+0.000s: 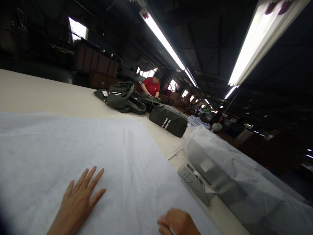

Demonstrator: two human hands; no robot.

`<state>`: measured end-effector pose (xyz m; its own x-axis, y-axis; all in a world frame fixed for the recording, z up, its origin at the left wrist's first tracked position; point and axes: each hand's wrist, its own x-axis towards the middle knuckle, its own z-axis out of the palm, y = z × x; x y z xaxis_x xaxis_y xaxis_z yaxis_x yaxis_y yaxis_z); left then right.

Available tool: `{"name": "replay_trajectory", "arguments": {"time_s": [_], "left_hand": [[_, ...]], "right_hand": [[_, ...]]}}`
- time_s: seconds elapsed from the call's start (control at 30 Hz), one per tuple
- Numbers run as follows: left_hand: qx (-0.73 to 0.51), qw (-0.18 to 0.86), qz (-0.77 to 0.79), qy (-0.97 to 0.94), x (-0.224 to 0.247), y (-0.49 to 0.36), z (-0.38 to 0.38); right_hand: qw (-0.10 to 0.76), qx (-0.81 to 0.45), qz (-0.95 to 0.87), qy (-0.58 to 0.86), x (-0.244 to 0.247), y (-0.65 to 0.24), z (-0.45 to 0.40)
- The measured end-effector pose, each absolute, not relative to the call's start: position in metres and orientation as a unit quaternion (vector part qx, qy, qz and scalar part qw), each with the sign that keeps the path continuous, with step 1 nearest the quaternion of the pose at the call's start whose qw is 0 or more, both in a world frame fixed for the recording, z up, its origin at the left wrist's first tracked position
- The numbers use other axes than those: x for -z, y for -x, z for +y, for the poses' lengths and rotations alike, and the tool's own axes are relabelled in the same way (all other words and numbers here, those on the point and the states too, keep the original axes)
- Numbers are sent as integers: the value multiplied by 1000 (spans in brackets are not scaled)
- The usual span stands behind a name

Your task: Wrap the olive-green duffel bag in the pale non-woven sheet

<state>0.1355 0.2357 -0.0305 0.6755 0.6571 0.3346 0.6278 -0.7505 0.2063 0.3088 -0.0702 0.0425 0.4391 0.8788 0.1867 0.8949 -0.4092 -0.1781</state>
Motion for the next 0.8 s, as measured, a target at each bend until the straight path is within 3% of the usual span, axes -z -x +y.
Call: {"name": "replay_trajectory", "arguments": {"time_s": [0.2,0.3,0.4,0.6,0.8], "left_hand": [[-83,15,327,-941,30,-130,232],[-57,-3,335,-941,23,-130,230],[-40,-12,343,-938,18,-131,227],[-13,-3,360,-933,14,-130,224],[10,8,387,-922,10,-125,224]], "right_hand": [[236,-131,-332,904,-60,-345,94],[303,-282,-231,880,-47,-349,140],[426,-381,-187,799,-36,-346,154],[608,-375,-126,688,-29,-347,139],[690,-437,-42,575,-21,-354,128]]}}
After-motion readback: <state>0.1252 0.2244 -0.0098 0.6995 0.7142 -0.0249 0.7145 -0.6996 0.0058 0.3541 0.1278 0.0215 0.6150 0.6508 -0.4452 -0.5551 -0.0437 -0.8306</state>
